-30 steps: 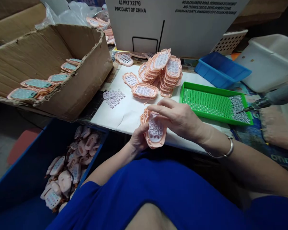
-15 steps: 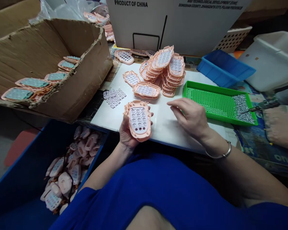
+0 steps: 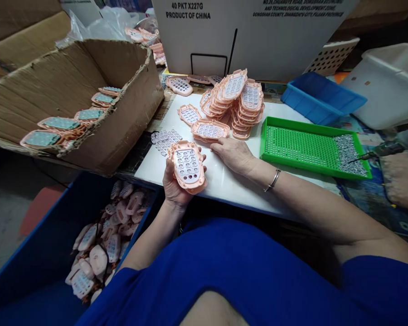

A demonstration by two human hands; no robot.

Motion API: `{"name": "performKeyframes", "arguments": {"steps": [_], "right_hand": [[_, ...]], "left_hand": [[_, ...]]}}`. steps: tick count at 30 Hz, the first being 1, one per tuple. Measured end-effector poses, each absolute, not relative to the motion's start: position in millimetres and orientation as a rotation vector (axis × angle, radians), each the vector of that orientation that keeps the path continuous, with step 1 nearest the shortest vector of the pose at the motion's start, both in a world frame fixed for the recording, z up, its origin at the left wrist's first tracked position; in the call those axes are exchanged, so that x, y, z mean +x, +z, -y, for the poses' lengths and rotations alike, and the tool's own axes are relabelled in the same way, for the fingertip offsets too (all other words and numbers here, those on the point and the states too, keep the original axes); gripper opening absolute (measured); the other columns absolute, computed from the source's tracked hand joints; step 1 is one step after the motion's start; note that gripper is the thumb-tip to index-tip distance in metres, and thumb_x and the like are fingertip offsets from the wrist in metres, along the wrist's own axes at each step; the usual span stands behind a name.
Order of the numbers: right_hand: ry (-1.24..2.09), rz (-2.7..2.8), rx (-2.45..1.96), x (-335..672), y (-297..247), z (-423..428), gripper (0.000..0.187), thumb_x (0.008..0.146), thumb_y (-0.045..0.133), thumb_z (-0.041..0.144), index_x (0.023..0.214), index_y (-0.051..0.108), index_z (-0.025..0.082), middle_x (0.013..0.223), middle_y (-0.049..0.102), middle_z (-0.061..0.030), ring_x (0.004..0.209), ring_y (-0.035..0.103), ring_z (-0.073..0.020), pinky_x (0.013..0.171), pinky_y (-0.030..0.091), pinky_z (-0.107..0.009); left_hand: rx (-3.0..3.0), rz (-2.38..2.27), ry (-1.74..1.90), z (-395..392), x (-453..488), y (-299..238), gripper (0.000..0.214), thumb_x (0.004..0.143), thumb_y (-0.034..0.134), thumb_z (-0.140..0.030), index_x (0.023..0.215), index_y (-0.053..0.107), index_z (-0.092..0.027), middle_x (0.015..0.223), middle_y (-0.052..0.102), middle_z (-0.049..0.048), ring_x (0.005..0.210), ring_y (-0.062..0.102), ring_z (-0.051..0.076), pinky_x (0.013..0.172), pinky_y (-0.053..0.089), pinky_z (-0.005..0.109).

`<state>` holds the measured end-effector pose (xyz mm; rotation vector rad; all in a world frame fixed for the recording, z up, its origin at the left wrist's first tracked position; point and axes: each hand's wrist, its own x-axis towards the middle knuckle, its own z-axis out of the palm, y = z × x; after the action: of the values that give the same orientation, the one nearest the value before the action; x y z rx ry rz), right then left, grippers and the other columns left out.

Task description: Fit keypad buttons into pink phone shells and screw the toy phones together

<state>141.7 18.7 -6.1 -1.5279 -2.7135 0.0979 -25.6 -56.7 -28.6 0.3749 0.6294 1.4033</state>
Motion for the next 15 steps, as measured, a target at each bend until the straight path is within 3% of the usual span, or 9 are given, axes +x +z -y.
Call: {"name": "performKeyframes", "arguments": {"steps": [6, 11, 15], "right_hand": [[0.144, 2.719, -1.529, 148.9, -7.4, -15.5, 0.021, 0.093, 0.051, 0.018, 0.099, 0.069, 0.012, 0.103, 0.066, -0.0147, 0.083, 0.058, -0.0193, 0.062, 0.034, -0.029], [0.181, 2.739, -1.468, 155.4, -10.5, -2.2, 0.023, 0.093, 0.05, 0.015, 0.106, 0.068, 0.011, 0.102, 0.068, -0.014, 0.081, 0.06, -0.0189, 0.067, 0.043, -0.03], [0.296, 2.468, -1.291, 163.9, -9.8, 6.4, 0.016, 0.09, 0.057, 0.015, 0.097, 0.071, 0.013, 0.096, 0.07, -0.0104, 0.08, 0.063, -0.0169, 0.072, 0.049, -0.03]], "left_hand": [[0.367, -0.643, 1.396, 54.3, -26.6, -28.8, 0.062, 0.079, 0.064, -0.062, 0.125, 0.062, -0.02, 0.118, 0.071, 0.0119, 0.112, 0.067, 0.029, 0.073, 0.06, 0.031], [0.361, -0.626, 1.388, 52.4, -24.0, -30.0, 0.055, 0.08, 0.063, -0.06, 0.117, 0.065, -0.019, 0.116, 0.072, 0.0114, 0.11, 0.068, 0.028, 0.072, 0.06, 0.031], [0.331, -0.629, 1.393, 51.9, -19.5, -30.3, 0.06, 0.079, 0.065, -0.056, 0.127, 0.06, -0.02, 0.116, 0.072, 0.0113, 0.112, 0.067, 0.029, 0.076, 0.059, 0.033]]}}
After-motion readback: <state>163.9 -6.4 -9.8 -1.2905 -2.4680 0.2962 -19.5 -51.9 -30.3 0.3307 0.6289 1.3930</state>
